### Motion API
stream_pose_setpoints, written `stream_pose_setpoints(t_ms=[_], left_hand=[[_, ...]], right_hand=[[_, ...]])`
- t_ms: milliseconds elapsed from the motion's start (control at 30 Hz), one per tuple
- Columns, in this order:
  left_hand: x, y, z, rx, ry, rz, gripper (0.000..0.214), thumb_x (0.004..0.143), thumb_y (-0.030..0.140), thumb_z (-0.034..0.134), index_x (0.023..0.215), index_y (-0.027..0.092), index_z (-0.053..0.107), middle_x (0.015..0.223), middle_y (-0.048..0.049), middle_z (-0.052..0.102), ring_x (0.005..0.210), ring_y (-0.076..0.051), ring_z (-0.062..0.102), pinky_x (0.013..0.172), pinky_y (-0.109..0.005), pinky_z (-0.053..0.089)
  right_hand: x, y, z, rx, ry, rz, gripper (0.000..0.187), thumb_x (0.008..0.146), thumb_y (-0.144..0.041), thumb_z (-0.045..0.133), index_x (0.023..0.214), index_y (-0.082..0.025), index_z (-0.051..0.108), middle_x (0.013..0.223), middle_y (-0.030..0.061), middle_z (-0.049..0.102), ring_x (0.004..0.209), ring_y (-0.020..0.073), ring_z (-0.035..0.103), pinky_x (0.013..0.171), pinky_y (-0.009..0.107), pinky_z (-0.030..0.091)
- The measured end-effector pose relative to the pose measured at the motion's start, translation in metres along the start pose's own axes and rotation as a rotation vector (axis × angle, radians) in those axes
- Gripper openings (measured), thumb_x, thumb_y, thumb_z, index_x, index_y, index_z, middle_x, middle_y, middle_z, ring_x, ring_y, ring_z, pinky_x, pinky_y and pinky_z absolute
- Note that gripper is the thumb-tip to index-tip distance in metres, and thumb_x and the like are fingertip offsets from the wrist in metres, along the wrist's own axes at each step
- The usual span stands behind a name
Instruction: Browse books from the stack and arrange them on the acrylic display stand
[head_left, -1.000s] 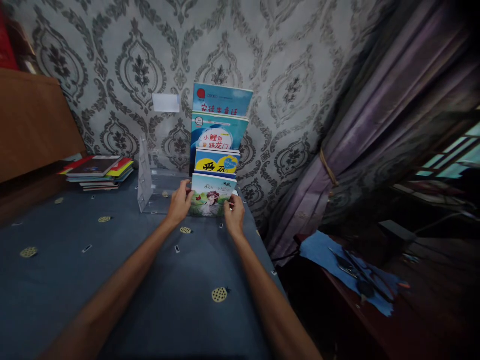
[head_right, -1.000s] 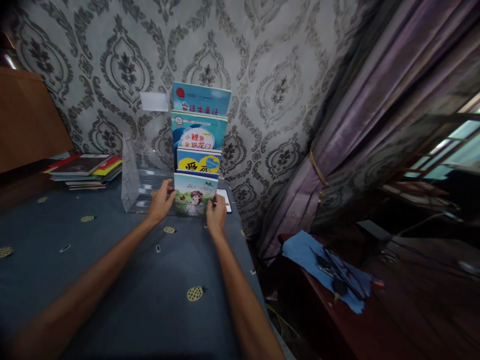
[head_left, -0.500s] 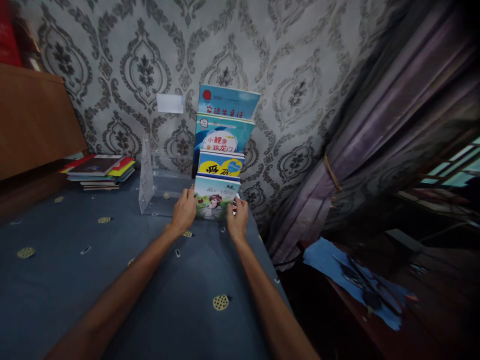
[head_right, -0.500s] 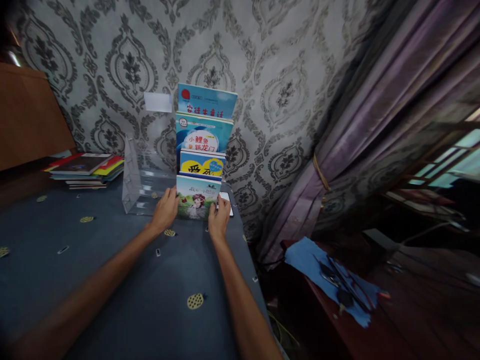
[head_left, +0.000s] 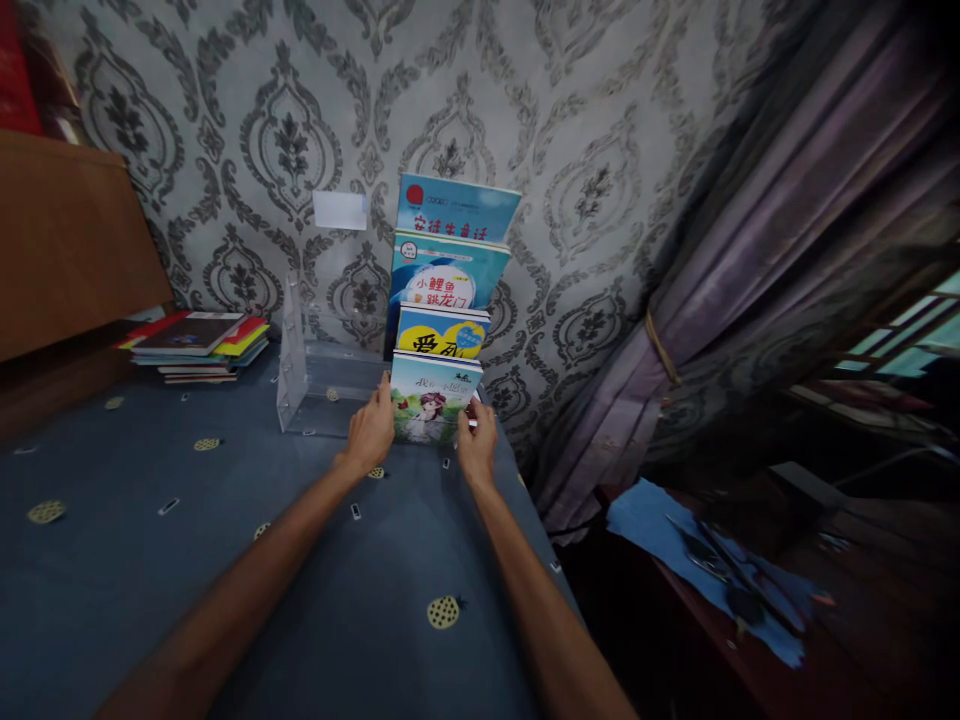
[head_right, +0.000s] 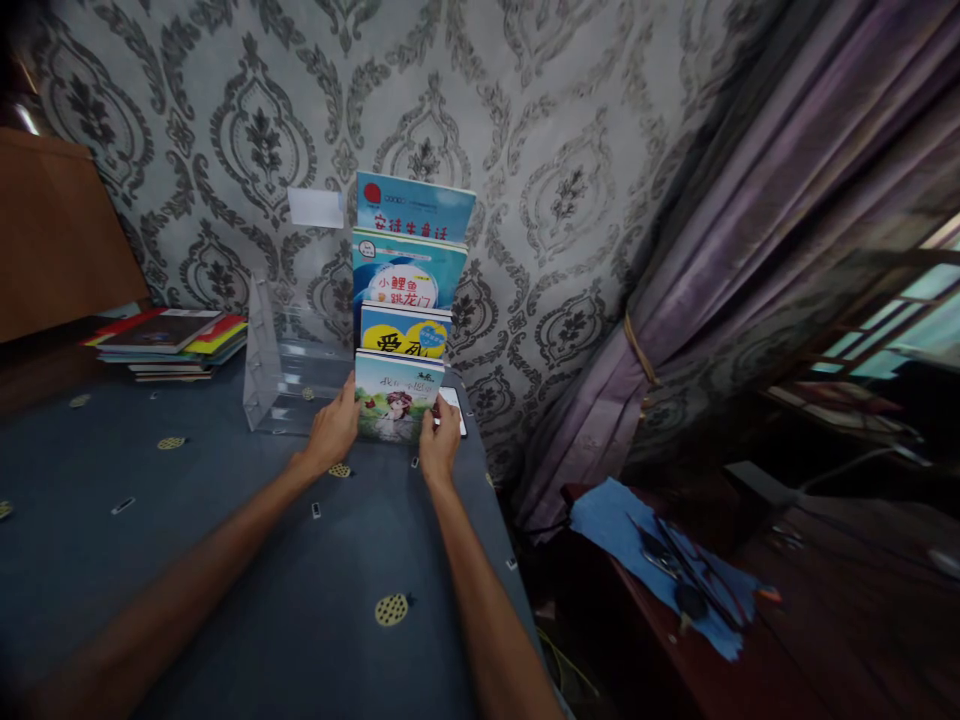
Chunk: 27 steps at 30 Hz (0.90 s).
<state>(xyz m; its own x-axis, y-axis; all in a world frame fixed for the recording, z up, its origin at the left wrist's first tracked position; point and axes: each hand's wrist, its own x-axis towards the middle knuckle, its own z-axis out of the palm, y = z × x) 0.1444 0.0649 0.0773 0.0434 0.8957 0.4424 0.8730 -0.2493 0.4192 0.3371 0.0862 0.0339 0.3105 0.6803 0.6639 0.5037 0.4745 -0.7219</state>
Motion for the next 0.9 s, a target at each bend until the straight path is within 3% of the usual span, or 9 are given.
stream_pose_setpoints(t_ms=[367, 900], left_hand=[[-0.0005, 0.0024, -0.0047, 0.005, -0.020, 0.000, 0.053, 0.100, 0.016, 0.032, 0.152, 0.018, 0.028, 0.130, -0.0176, 0.064, 0.100, -0.029, 0.071, 0.087, -0.040, 0.053], [-0.0023, 0.0012, 0.0001, 0.026, 0.002, 0.018, 0.057, 0.098, 0.013, 0.033, 0.154, 0.020, 0.024, 0.131, -0.0164, 0.063, 0.097, -0.026, 0.072, 0.086, -0.036, 0.053]], right_hand=[[-0.0026, 0.0023, 0.0031, 0.054, 0.060, 0.055, 0.040, 0.083, -0.033, 0.051, 0.118, -0.019, 0.064, 0.102, 0.0097, 0.067, 0.090, 0.0233, 0.062, 0.077, 0.037, 0.053], [-0.0045, -0.0003, 0.0057, 0.058, 0.084, 0.062, 0.038, 0.083, -0.034, 0.050, 0.115, -0.018, 0.063, 0.099, 0.0090, 0.068, 0.088, 0.0232, 0.063, 0.076, 0.037, 0.053]])
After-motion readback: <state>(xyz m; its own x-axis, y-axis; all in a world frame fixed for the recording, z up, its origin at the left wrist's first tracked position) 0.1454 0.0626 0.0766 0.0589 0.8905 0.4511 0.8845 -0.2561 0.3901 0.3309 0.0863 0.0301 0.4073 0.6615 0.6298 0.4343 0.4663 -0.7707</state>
